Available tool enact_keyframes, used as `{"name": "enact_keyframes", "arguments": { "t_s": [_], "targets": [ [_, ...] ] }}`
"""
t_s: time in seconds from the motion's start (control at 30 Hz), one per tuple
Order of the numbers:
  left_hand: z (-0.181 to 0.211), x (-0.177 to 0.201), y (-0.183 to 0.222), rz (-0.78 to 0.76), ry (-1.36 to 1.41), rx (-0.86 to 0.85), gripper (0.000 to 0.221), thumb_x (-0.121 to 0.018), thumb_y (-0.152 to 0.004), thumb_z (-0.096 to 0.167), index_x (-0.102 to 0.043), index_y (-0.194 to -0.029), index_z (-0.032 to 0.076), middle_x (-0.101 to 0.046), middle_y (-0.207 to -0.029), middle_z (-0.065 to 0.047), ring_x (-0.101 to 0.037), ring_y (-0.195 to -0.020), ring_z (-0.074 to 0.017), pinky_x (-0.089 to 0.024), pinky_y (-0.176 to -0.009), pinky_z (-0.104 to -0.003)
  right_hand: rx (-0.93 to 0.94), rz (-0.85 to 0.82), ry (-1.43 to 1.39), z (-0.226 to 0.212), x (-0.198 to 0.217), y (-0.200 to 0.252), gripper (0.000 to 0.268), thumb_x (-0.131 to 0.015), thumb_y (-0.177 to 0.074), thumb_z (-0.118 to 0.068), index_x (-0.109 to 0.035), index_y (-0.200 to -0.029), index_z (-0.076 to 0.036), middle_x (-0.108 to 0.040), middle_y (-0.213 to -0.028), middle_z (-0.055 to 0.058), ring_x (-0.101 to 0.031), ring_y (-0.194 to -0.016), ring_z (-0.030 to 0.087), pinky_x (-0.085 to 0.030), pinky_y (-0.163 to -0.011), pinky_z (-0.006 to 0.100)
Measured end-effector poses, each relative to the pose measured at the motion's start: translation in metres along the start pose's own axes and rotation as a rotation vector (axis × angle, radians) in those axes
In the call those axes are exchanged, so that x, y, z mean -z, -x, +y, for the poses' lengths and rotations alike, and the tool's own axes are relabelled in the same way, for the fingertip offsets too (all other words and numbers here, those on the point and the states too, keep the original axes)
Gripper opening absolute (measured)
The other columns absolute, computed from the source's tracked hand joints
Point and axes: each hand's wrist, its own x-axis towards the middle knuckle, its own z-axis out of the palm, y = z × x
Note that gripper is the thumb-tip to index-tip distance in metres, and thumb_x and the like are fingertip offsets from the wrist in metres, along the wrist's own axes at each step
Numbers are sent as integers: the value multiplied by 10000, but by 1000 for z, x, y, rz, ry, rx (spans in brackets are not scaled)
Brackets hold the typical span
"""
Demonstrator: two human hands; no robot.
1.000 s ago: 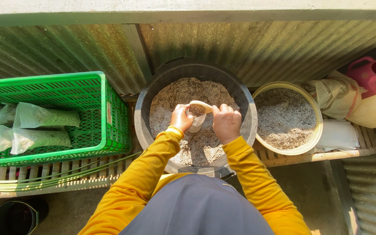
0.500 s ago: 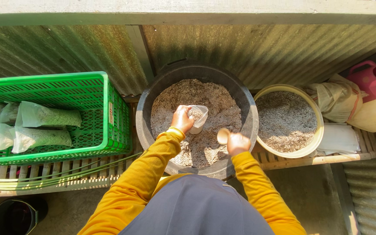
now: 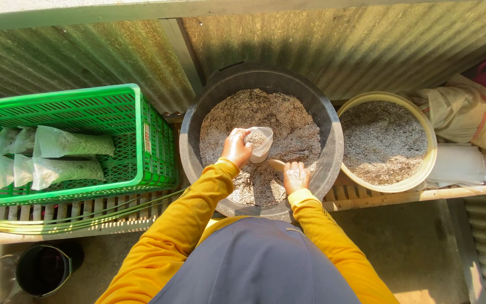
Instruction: The person scoops a granular material from a large black basin into a small plastic bag using a wooden spoon. The person holds the bag open with one hand while filling it with the other. The filled bag is then placed into a green crate.
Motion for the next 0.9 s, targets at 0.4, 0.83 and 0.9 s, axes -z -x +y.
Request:
{"name": "enact_keyframes", "arguments": {
  "t_s": [0.4, 0.83, 0.9],
  "targets": [
    [22, 8, 3, -73, 16, 127, 414, -639, -902, 15, -605, -1315, 21, -611, -1268, -100, -662, -932, -174, -582, -895, -291, -130, -496, -320, 12, 16, 12, 249, -700, -892, -259, -788, -1121, -304, -767, -1074, 22, -702, -1042, 214, -523, -927, 363],
    [9, -3, -13, -6, 51, 28, 359, -682, -908, 56, -671, -1266, 41, -652, -1306, -104, -683, -1096, -214, -542, -1021, -314, -244, -625, -1092, 81, 157, -9, 364, -694, -857, -122, -785, -1207, -169, -815, -985, 72, -658, -745, 138, -548, -712, 313],
    [9, -6, -14, -19, 54, 60, 368, -682, -910, 60, -664, -1277, 45, -641, -1317, -107, -675, -1111, -222, -538, -1031, -322, -270, -501, -1064, 82, 187, -9, 329, -671, -889, -136, -788, -1195, -169, -802, -930, 83, -589, -660, 147, -514, -618, 320]
  ]
}}
